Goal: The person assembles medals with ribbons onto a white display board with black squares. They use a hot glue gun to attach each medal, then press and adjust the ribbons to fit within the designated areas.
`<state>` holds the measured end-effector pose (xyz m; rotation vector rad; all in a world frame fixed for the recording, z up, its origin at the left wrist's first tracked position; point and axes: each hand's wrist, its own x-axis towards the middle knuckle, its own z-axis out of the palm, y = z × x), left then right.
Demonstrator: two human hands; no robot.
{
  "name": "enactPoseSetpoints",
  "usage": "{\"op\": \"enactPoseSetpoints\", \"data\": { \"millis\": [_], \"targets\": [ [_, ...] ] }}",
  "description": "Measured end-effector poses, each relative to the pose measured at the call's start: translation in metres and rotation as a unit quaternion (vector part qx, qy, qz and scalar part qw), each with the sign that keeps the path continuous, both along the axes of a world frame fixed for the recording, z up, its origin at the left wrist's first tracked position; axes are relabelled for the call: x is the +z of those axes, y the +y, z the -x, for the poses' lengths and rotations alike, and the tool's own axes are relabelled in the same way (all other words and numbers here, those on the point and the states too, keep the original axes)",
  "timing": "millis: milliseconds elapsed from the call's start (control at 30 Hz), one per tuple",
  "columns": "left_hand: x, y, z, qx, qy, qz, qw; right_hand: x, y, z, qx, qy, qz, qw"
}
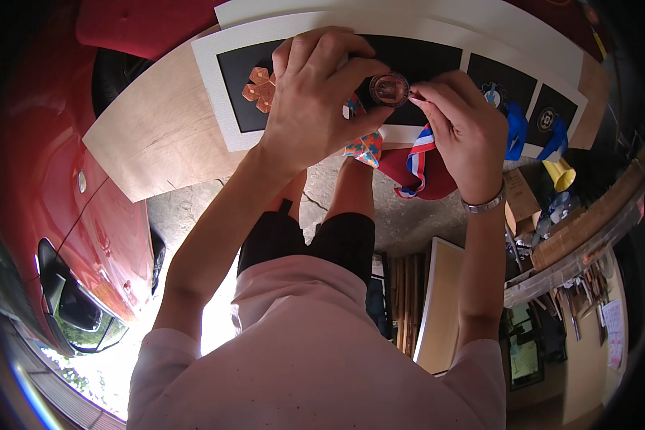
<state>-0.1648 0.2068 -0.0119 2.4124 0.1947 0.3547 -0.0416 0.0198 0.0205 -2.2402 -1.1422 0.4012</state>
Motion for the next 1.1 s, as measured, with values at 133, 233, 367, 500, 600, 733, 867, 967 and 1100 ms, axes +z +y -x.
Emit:
{"op": "enactPoseSetpoints", "data": {
  "millis": [133,233,367,500,600,733,867,967,1100],
  "targets": [
    [-0.001,-0.001,0.002,0.009,0.005,-0.006,1.0,0.0,0.003,0.0,0.002,-0.012,0.01,1.0],
    [-0.002,-0.001,0.002,0.013,0.007,-0.004,1.0,-0.001,0.003,0.002,0.007,-0.008,0.015,1.0],
    [-0.003,-0.003,0.003,0.016,0.007,-0.007,1.0,-0.004,0.004,0.002,-0.005,0.026,0.037,0.999],
    [-0.002,-0.004,0.003,0.019,0.013,-0.002,1.0,-0.008,0.006,-0.002,-0.006,0.036,0.028,0.999],
    [-0.002,-0.004,0.003,0.02,0.017,-0.003,1.0,-0.009,0.008,0.0,-0.009,0.045,0.021,0.999],
    [-0.002,-0.004,0.004,0.019,0.019,0.0,1.0,-0.01,0.008,0.003,-0.015,0.051,0.012,0.999],
    [-0.003,-0.003,0.003,0.018,0.017,-0.002,1.0,-0.013,0.007,0.003,-0.02,0.061,0.018,0.998],
    [-0.003,-0.003,0.004,0.017,0.018,-0.003,1.0,-0.013,0.005,0.003,-0.046,0.123,-0.016,0.991],
    [-0.004,-0.002,0.004,0.018,0.011,-0.001,1.0,-0.01,0.002,-0.002,-0.061,0.172,-0.026,0.983]
  ]
}}
